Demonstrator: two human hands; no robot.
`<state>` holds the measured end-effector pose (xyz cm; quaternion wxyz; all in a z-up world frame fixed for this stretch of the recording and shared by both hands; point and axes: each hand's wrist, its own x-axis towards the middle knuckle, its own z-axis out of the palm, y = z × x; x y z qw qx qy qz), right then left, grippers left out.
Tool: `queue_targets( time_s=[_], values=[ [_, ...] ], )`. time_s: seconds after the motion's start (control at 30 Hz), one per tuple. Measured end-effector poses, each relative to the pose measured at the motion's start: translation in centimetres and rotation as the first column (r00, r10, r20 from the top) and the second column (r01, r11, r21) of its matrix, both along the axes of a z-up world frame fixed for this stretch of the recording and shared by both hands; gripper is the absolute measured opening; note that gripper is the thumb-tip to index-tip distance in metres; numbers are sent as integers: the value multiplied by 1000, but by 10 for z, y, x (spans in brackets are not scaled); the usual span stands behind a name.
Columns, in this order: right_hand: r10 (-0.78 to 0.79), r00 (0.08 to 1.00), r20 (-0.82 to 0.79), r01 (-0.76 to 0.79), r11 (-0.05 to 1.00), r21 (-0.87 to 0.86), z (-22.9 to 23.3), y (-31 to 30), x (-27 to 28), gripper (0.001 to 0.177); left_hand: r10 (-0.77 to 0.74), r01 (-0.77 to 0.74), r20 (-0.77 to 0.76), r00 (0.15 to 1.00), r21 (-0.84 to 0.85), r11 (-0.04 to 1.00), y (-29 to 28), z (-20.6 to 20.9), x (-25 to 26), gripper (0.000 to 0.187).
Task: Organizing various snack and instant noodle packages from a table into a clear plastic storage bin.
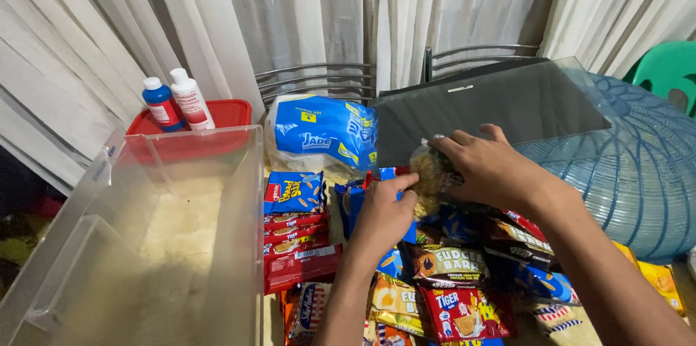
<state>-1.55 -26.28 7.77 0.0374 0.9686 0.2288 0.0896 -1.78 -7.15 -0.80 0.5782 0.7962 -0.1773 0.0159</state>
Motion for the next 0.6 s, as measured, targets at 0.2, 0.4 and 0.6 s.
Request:
queue_targets(
  time_s=[0.2,0.4,0.6],
  values=[
    [41,998,38,-43,997,71,14,19,0,74,131,-165,-311,941,-84,983,11,39,-8,42],
    [199,978,58,-206,962,180,19,42,-1,74,238,-253,-95,967,-203,946,32,-9,26,38],
    [240,962,-134,-210,957,201,-9,45,17,66,350,-340,-218,911,82,937,45,23,5,34]
  ],
)
